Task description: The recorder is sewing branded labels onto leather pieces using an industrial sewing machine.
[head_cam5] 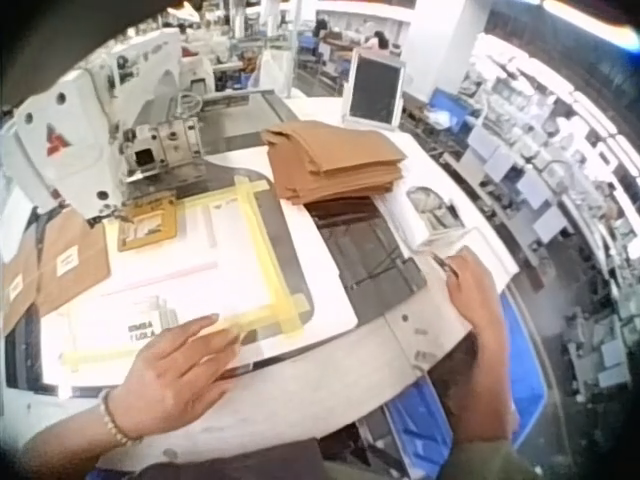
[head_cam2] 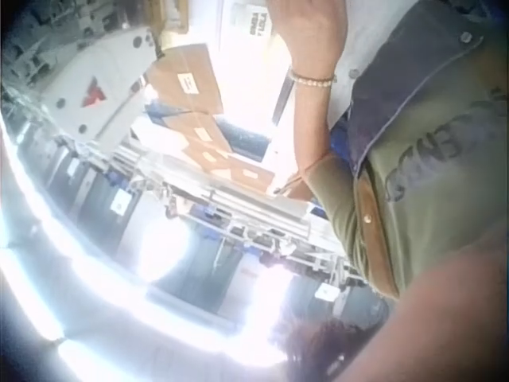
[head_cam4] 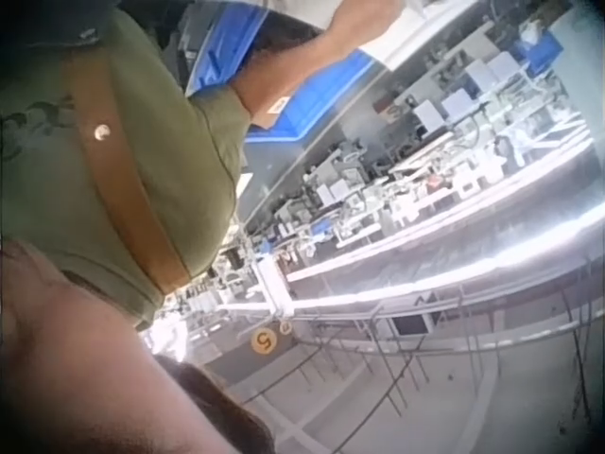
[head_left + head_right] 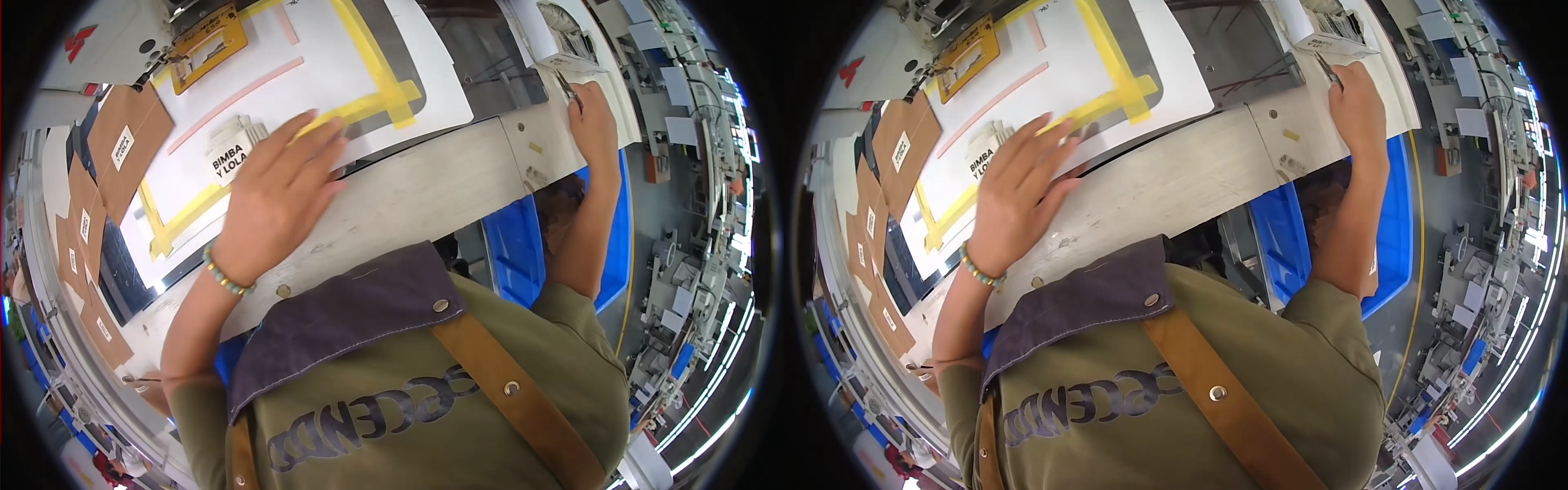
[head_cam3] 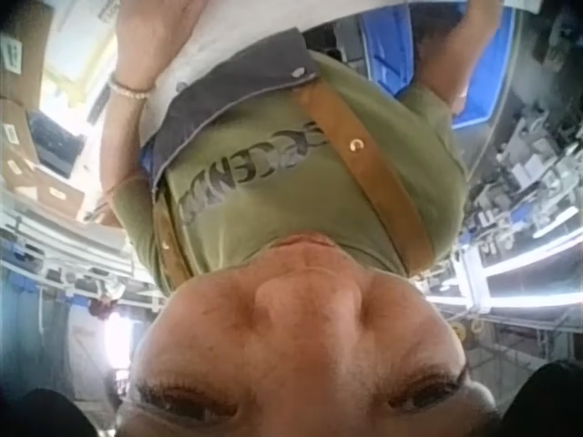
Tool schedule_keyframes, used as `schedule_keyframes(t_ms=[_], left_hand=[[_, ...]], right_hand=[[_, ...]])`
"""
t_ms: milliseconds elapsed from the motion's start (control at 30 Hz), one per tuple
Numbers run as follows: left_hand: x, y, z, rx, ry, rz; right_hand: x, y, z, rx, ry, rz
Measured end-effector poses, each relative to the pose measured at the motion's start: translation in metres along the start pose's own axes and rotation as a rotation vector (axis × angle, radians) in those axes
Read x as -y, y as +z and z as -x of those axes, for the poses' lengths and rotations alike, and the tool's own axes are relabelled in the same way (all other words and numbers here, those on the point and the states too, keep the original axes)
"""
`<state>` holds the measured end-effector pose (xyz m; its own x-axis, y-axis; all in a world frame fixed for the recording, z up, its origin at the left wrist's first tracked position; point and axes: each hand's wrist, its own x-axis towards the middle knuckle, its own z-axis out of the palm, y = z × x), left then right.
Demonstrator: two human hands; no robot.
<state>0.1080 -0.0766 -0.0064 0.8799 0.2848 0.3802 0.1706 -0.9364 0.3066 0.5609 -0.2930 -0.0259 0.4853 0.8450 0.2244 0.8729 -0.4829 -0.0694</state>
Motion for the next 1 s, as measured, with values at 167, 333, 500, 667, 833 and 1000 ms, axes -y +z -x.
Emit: schedule_keyframes(t_ms=[167,333,500,667,833,1000], left_hand=[[-0.012,0.031,-0.031,0.048,0.129,0.073],[-0.014,0.056,-0.047,0.061,0.103,0.053],[-0.015,0.073,-0.063,0.031,0.089,-0.003],[-0.013,0.077,-0.067,-0.007,0.067,0.028],[-0.012,0.077,-0.067,-0.027,0.046,0.054],[-0.013,0.076,-0.066,-0.055,0.014,0.070]], right_hand=[[0.003,-0.021,0.000,-0.312,-0.199,-0.005],[0.081,-0.019,0.011,-0.018,-0.047,-0.531],[0.114,-0.008,0.013,0.140,-0.343,-0.528],[0.112,0.007,-0.003,0.139,-0.489,-0.435],[0.113,0.004,-0.023,0.216,-0.541,-0.570],[0.122,-0.005,-0.035,0.306,-0.583,-0.586]])
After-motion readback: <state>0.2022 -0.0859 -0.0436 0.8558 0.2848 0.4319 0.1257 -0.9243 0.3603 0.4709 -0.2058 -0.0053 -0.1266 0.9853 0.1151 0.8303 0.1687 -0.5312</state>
